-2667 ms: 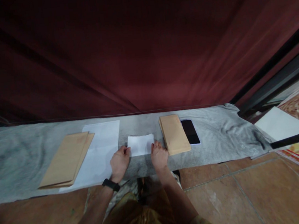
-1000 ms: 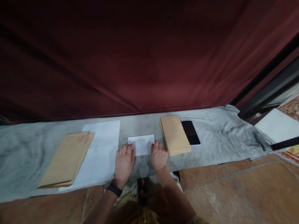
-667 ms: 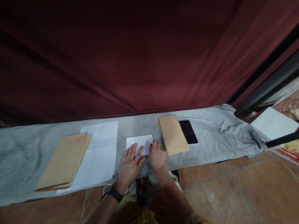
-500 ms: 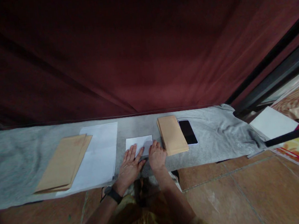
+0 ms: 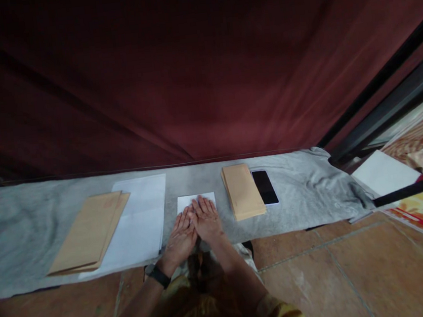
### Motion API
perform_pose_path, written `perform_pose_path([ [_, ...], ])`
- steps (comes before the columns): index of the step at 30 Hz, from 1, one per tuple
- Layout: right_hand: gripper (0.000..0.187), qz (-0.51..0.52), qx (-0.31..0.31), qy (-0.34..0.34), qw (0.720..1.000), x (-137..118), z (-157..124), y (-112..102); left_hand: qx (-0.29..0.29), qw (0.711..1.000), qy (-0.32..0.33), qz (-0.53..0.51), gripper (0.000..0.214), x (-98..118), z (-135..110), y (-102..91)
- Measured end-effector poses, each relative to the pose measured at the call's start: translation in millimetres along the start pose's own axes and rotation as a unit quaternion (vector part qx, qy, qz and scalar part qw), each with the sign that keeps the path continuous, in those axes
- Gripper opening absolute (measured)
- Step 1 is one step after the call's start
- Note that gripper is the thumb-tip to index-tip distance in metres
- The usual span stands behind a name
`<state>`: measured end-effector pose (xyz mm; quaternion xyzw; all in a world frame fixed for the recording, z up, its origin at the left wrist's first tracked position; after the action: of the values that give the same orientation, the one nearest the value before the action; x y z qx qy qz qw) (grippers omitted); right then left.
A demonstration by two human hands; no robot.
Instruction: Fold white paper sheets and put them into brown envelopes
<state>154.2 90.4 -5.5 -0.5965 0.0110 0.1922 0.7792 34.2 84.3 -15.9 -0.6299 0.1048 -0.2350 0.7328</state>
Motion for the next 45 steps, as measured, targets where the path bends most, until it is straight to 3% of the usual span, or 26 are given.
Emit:
perform_pose_path([
  [6, 0.050, -0.038, 0.013, 0.014, 0.999, 21, -10, -5, 0.014, 0.999, -0.041, -0.030, 0.057, 0, 1, 2.8],
  [17, 0.054, -0.078, 0.060, 0.044, 0.994, 18, -15, -2, 0.025, 0.991, -0.131, -0.007, 0.067, -20, 40, -0.2],
  [27, 0.056, -0.083, 0.044, 0.061, 0.994, 19, -16, -4, 0.049, 0.989, -0.142, -0.016, 0.068, -28, 23, -1.1],
  [32, 0.055, -0.071, 0.030, 0.065, 0.995, 20, -16, -3, 0.082, 0.985, -0.154, 0.011, 0.063, -6, 11, -13.7],
  [37, 0.052, -0.048, 0.012, 0.068, 0.996, 22, -15, -3, 0.000, 0.995, -0.087, 0.044, 0.050, 21, 9, -8.2],
  [45, 0.052, -0.050, 0.047, 0.086, 0.994, 24, -19, 0, -0.088, 0.989, -0.075, 0.096, 0.049, 21, 28, -14.2],
])
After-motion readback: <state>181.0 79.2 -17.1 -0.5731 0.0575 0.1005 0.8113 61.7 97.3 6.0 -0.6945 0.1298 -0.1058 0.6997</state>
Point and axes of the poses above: each hand's wrist, its own z-axis towards the middle knuckle, its own y-axis out of the palm, x = y × z, the point moved 3 cm from there along z, towards the middle knuckle, and after that the axes turned 11 degrees about -y, right-handed, at the moved point
